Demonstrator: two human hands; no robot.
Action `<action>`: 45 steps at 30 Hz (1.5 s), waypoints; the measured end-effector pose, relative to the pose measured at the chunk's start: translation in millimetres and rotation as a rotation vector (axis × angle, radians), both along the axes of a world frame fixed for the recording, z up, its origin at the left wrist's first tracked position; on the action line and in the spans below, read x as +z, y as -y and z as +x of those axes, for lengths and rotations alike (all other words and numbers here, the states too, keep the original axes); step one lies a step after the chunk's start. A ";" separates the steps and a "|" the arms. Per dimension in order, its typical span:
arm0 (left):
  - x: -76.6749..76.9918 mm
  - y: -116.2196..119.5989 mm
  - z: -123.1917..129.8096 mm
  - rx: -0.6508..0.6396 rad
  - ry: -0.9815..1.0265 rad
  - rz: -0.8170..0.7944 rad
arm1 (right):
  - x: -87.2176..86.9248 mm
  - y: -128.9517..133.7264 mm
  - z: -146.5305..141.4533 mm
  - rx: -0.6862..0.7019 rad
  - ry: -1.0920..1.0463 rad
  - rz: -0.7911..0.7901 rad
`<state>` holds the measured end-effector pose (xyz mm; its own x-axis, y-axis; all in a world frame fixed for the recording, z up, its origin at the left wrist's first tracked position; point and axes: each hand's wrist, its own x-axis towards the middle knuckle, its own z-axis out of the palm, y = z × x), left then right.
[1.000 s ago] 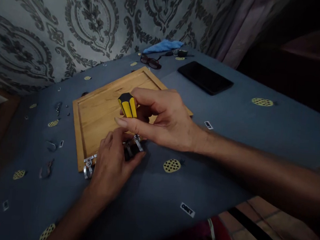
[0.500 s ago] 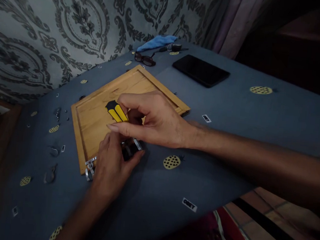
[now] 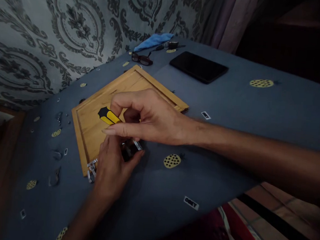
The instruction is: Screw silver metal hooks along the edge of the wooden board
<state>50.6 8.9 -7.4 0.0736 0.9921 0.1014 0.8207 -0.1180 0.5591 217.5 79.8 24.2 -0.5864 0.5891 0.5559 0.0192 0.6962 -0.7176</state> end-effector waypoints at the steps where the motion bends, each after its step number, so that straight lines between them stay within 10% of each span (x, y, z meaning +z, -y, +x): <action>1: 0.2 0.3 0.1 0.004 -0.001 -0.002 | -0.4 -0.4 -0.7 0.003 -0.013 -0.019; 16: -1.6 0.2 -0.1 0.058 -0.087 0.028 | 9.0 3.7 1.0 0.227 -0.152 -0.402; 45: 1.5 0.5 0.1 0.031 -0.089 0.029 | 13.4 4.5 4.0 0.279 -0.148 -0.369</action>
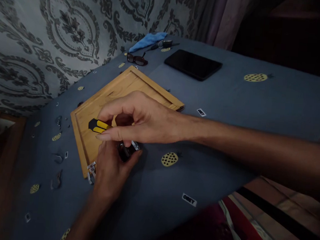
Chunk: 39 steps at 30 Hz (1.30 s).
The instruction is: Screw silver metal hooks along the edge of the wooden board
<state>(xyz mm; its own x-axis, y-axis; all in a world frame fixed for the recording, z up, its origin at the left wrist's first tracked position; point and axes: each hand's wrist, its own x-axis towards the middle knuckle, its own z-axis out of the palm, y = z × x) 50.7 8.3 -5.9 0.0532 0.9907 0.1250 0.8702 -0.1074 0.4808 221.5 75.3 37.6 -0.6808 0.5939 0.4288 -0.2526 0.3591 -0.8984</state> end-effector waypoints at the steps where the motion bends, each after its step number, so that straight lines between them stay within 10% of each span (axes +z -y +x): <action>1: -0.3 -0.1 -0.2 0.007 0.001 -0.007 | -1.2 -0.7 -1.4 -0.025 -0.024 0.012; 13: -0.6 -1.0 1.2 -0.054 0.089 0.003 | -7.4 -2.5 -5.7 -0.305 -0.030 0.261; 39: 0.6 -0.6 1.9 -0.042 0.111 -0.041 | -9.1 -4.0 -7.8 -0.301 0.023 0.307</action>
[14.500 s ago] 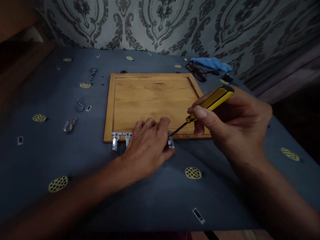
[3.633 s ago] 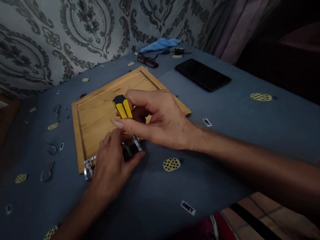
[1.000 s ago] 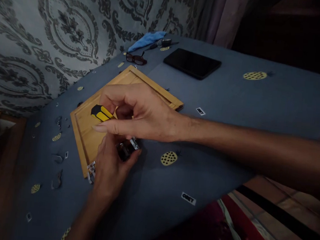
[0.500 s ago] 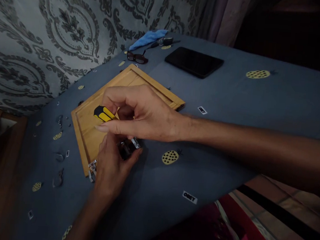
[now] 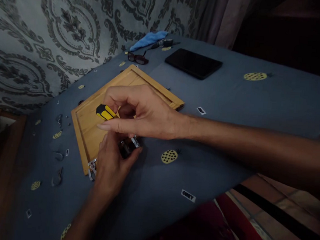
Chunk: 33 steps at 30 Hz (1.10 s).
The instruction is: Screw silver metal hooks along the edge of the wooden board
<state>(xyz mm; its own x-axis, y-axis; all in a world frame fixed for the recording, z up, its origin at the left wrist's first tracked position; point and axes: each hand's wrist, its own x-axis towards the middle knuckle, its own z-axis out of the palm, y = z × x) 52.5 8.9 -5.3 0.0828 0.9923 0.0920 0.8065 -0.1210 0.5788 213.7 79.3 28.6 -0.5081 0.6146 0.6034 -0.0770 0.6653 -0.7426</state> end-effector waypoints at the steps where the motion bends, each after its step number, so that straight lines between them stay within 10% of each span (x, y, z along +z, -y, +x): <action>1: -0.4 0.0 -0.3 -0.001 -0.002 0.008 | -0.6 -0.4 -0.3 -0.007 0.005 0.022; 33: -5.0 -0.9 -4.7 -0.068 -0.024 0.093 | -5.7 -3.9 -4.7 0.258 -0.129 -0.200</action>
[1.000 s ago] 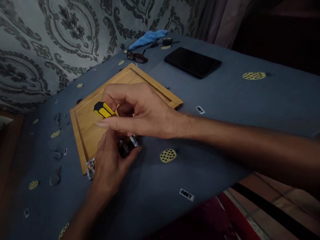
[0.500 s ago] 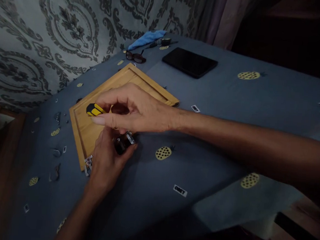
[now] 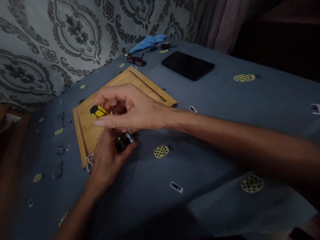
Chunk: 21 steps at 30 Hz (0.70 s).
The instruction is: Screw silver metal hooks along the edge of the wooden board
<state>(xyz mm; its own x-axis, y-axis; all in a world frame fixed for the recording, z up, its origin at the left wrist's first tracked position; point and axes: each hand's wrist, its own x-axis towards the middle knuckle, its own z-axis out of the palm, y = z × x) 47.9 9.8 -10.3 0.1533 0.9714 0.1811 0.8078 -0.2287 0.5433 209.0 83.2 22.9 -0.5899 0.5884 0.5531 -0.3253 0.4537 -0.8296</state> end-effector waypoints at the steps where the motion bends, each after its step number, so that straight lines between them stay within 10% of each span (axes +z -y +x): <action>1: 0.4 0.0 0.0 0.000 -0.005 -0.005 | 2.1 0.9 1.7 0.018 0.010 0.004; 21: 2.5 0.4 2.8 0.040 -0.021 0.007 | 17.4 1.9 12.9 0.083 0.099 -0.008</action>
<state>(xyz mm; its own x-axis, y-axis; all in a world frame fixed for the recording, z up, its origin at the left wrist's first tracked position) 50.7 9.4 -7.8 0.1181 0.9757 0.1847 0.8274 -0.1995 0.5250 221.8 81.3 40.3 -0.6879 0.5398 0.4852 -0.2778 0.4217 -0.8631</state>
